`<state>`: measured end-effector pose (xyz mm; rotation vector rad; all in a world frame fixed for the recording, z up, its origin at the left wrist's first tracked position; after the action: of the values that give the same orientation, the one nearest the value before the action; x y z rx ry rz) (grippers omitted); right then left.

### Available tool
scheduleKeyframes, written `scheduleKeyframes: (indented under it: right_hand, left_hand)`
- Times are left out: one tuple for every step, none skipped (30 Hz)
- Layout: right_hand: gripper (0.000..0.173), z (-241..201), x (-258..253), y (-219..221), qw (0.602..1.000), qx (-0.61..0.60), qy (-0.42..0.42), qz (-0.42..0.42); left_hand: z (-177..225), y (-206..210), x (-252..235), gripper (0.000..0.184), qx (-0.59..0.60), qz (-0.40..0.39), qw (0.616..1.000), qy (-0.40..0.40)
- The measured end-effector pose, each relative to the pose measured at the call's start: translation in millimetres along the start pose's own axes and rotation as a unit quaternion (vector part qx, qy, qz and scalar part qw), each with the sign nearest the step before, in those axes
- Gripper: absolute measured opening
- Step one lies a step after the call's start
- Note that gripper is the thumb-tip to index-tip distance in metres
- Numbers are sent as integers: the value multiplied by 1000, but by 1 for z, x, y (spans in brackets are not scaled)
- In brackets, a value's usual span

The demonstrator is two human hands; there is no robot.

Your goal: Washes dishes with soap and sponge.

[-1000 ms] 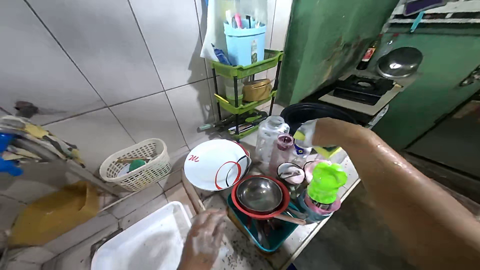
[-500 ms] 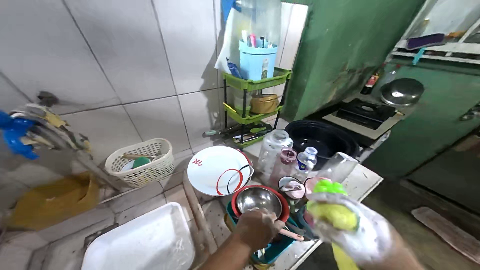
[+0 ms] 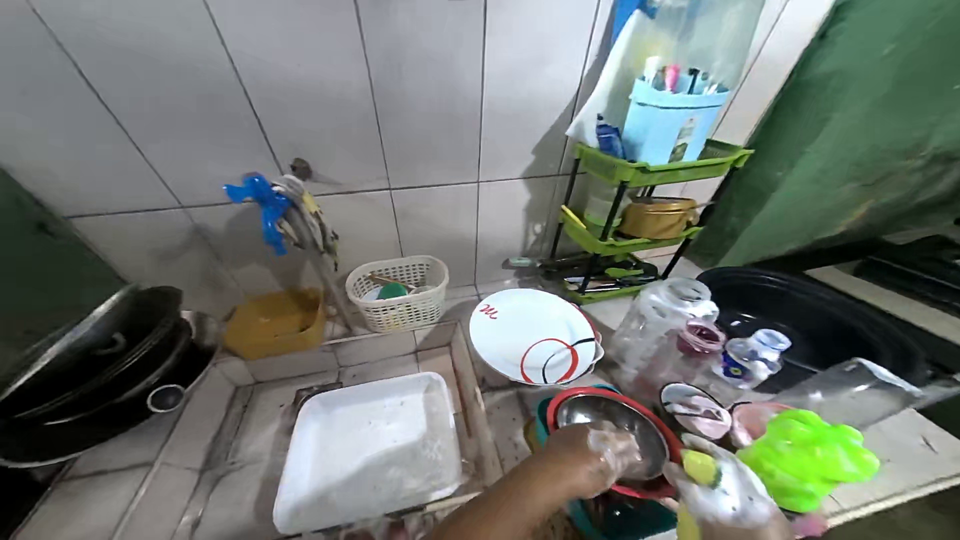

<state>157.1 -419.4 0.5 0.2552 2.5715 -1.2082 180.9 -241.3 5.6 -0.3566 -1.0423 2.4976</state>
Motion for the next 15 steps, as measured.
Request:
scheduleKeyframes:
  right_hand:
    - [52,-2,-5,3,1000,18,0,-17]
    - [52,-3,-9,8,999,32,3,-28]
    - [52,-4,-11,12,998,45,9,-34]
    - [51,-5,-12,16,998,56,15,-34]
    - [50,-7,-14,18,997,63,24,-37]
    - [50,-7,-14,20,997,62,32,-37]
    - [49,-8,-14,21,997,60,33,-32]
    - [48,-8,-14,21,997,62,38,-32]
    - [48,-9,-13,22,996,63,45,-37]
    - [48,-9,-13,22,996,66,49,-43]
    - [48,-10,-13,21,995,71,51,-47]
    - [48,-11,-13,20,994,75,52,-51]
    - [48,-11,-13,19,994,76,57,-55]
    - [48,-11,-12,17,995,63,54,-47]
    - [47,-10,-11,16,997,44,53,-38]
  left_hand:
    - [-6,-6,-1,37,-25,32,999,-36]
    - [-14,-13,-2,35,-57,58,994,-79]
    - [-21,-21,-3,35,-78,70,986,-130]
    - [-28,-28,-4,35,-92,72,978,-173]
    - [-32,-34,-4,36,-102,58,971,-209]
    - [-33,-37,-5,37,-108,40,966,-233]
    - [-33,-39,-6,37,-115,29,961,-249]
    - [-32,-40,-7,36,-127,23,957,-261]
    - [-30,-41,-8,36,-137,21,953,-269]
    - [-28,-41,-9,35,-144,22,951,-274]
    - [-27,-41,-11,34,-148,22,949,-276]
    - [-26,-40,-14,34,-152,22,949,-275]
    - [-26,-40,-17,34,-153,22,949,-274]
    - [-26,-39,-21,34,-149,19,949,-278]
    - [-27,-38,-24,35,-142,18,948,-286]
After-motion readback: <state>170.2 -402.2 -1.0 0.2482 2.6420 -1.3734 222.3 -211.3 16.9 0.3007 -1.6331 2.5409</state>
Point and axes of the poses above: each hand's wrist, its own x-axis away from the middle knuckle, its own y-axis out of the palm, z = x × y, the point moved 4 cm from there along -x, towards the middle knuckle, and after that the axes turned 7 degrees about z, right-handed, at the moved point
